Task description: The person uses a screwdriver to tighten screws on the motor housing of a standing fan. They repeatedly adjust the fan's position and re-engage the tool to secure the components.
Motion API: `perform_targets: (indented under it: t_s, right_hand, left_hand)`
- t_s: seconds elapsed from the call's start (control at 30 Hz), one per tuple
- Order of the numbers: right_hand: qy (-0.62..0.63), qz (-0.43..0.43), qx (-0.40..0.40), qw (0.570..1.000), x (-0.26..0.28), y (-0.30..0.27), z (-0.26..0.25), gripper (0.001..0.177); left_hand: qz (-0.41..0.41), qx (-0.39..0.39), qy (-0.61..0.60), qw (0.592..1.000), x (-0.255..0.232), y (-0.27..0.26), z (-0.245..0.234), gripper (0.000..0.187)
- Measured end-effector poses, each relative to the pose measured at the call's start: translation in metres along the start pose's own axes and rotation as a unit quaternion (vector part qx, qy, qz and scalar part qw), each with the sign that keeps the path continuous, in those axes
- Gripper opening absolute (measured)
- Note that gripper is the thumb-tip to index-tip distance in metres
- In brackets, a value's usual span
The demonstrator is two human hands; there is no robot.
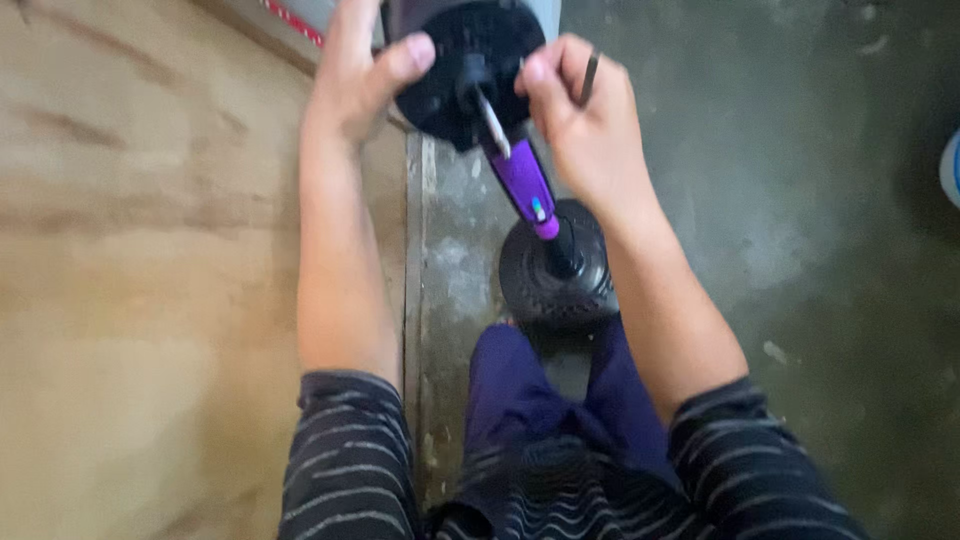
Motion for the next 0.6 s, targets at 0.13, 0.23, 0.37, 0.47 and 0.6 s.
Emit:
perform_targets:
  t_s: [0.13,0.23,0.37,0.47,0.6]
  right_hand:
    - [-0.092,-0.020,0.000,0.996,0.013,0.004,0.000,0.017]
    - [-0.152,-0.042,0.002,0.988,0.029,-0.001,-0.004,0.017]
    - [-0.266,-0.147,0.005,0.953,0.061,0.002,-0.002,0.011]
    - [-0.308,-0.233,-0.002,0.922,0.080,-0.001,-0.004,0.012]
    - [-0.313,-0.261,-0.013,0.913,0.091,-0.008,-0.005,0.016]
  left_hand:
    - [-0.020,0.017,-0.038,0.999,-0.004,0.002,0.004,0.093]
    - [-0.081,0.025,-0.033,0.996,0.002,-0.003,0.007,0.092]
    - [0.009,0.007,-0.054,0.998,-0.018,0.002,0.006,0.090]
    - [-0.045,0.025,-0.028,0.998,-0.003,0.007,0.014,0.080]
    - [-0.118,0.020,-0.021,0.993,0.016,-0.002,0.019,0.079]
Point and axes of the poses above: each hand's wrist, its own y-axis towards the middle knuckle, its own z-axis out of the palm, x = y × z, the point moved 7 cm from there along y, towards the middle knuckle, and after that the axes turned 6 degrees about -z, right-handed, at the moved point
